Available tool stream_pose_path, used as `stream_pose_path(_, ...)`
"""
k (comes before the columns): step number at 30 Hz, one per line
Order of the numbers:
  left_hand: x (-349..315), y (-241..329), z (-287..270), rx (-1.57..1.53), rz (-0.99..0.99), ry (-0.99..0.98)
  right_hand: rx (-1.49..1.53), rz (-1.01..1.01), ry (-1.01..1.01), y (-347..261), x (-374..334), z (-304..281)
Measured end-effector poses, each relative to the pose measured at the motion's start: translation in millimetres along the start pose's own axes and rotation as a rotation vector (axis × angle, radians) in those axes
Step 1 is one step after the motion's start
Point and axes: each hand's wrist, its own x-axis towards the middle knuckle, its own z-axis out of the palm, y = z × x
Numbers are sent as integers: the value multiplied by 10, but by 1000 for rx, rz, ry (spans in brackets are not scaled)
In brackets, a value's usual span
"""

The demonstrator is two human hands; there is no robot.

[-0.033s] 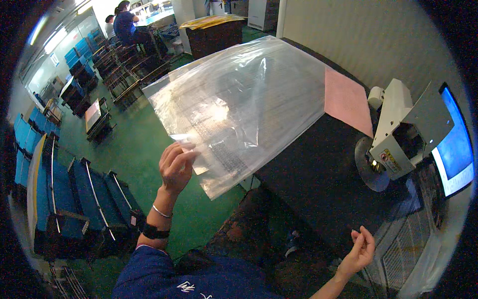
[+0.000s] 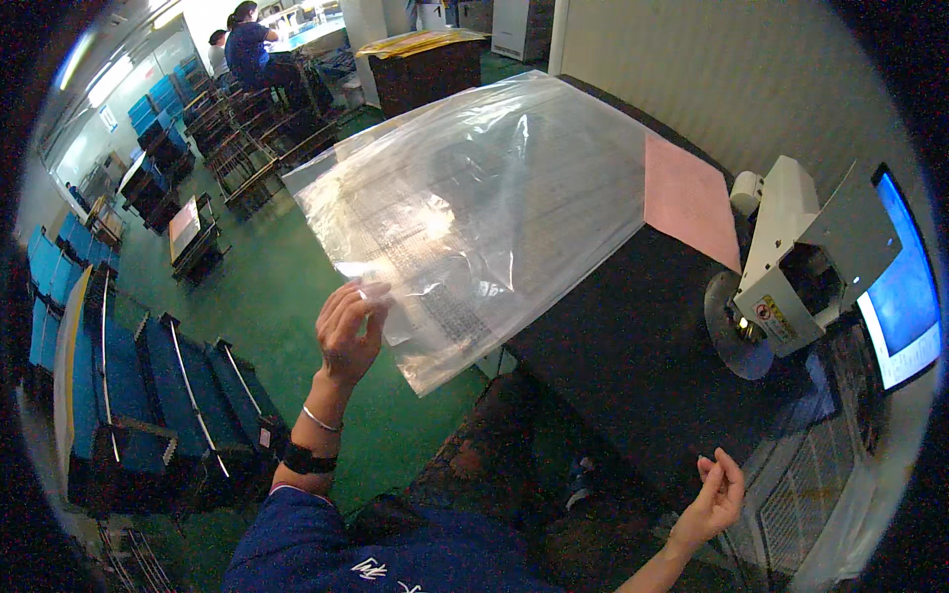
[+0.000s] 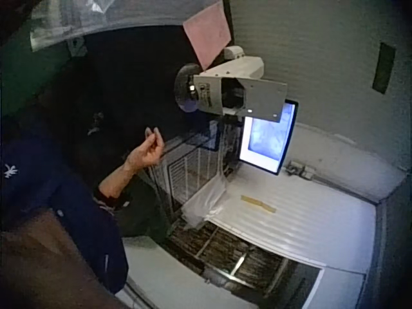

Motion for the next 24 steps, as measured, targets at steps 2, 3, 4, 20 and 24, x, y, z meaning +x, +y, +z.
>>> stream_pose_path(2, 56, -29, -23, 44, -14, -79, 1, -4, -3, 2, -8, -7)
stream_pose_path(3, 86, -34, -36, 82, -28, -154, -19, -19, -7, 14, 3, -24)
stream_pose_path(4, 106, -46, -86, 75, -26, -152, -39, -33, -12, 21, 2, -34)
stream_pose_path(20, 232, 446, -1945, -296, 110, 104, 79, -1112, -842, -1724, -747, 2093)
stream_pose_path(24, 199, 380, -2286, -203, 283, 80, 308, -979, -1088, -1852, -1026, 2366)
